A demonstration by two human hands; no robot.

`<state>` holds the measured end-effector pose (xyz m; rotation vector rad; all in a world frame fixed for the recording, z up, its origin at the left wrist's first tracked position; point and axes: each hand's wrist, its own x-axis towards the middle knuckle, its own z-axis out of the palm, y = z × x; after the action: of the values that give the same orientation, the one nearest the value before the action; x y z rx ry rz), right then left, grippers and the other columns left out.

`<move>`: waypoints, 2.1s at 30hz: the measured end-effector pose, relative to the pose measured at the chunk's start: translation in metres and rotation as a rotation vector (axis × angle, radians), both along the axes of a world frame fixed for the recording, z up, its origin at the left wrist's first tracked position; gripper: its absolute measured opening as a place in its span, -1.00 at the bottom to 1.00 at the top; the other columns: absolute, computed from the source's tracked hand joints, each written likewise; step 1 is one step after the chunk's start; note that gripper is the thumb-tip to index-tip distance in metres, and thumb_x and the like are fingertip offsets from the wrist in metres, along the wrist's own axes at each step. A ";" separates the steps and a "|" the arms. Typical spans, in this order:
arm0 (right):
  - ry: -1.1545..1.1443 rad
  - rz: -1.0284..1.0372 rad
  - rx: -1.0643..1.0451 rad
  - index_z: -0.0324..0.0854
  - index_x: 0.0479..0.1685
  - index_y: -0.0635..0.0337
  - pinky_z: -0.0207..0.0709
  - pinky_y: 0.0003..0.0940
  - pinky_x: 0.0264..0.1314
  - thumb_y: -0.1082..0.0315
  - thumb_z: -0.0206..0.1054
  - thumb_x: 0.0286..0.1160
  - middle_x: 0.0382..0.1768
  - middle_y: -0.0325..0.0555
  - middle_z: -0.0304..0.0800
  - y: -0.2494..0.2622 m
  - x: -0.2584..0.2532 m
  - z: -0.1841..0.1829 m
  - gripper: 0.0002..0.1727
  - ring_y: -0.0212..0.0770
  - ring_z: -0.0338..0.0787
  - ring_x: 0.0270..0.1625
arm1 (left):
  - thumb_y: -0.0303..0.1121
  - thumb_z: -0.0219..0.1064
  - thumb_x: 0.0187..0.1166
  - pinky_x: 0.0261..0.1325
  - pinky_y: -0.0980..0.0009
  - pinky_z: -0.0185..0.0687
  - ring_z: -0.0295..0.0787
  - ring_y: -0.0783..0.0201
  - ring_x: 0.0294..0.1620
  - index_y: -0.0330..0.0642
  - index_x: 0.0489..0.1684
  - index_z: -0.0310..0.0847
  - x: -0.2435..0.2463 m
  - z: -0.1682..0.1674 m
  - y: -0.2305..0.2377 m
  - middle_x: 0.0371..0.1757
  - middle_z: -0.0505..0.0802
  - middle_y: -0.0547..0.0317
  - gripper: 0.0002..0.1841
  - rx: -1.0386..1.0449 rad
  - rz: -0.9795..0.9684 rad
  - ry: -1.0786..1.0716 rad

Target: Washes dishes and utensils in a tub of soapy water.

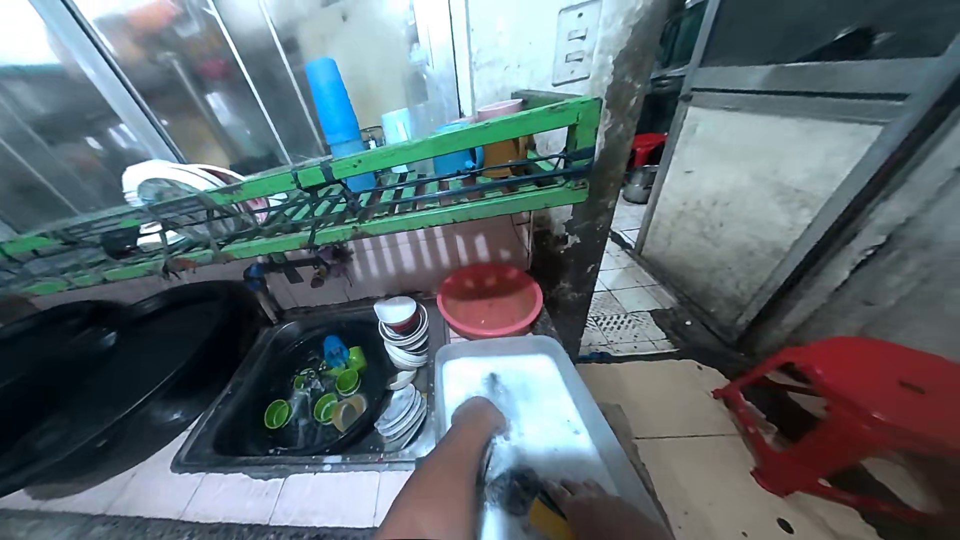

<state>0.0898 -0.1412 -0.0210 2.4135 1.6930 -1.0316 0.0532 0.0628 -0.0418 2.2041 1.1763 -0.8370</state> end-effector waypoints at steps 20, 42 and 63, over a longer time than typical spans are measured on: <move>0.026 -0.035 0.001 0.33 0.75 0.06 0.45 0.36 0.46 0.19 0.42 0.54 0.54 0.26 0.54 -0.001 -0.002 0.001 -0.27 0.36 0.50 0.59 | -0.48 0.39 0.57 0.09 0.23 0.68 0.75 0.19 -0.01 -0.27 0.64 0.22 -0.023 0.007 0.000 0.10 0.76 -0.04 -0.37 -0.426 0.426 -0.536; 0.011 -0.040 0.011 0.44 0.66 0.01 0.39 0.36 0.52 0.49 0.29 0.54 0.48 0.18 0.64 0.002 -0.004 0.005 -0.38 0.33 0.57 0.53 | -0.48 0.34 0.64 0.32 0.38 0.64 0.82 0.39 0.05 -0.42 0.27 0.62 -0.055 0.020 -0.020 -0.04 0.91 0.10 -0.69 -0.491 0.401 -1.147; 1.071 -0.728 0.979 0.36 0.54 0.35 0.76 -0.28 0.20 0.26 0.57 0.05 0.17 -0.06 0.81 0.003 0.027 -0.010 -0.11 -0.26 0.84 0.13 | -0.27 -0.10 0.91 -0.64 0.50 0.53 0.43 0.41 -0.77 -0.26 -0.06 0.59 -0.088 0.055 -0.028 -0.64 0.57 0.27 -0.65 -1.110 0.750 -1.092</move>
<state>0.1167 -0.1378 -0.0312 3.6302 1.7729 -2.3787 -0.0345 0.0348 0.0127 0.8553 0.5805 0.1278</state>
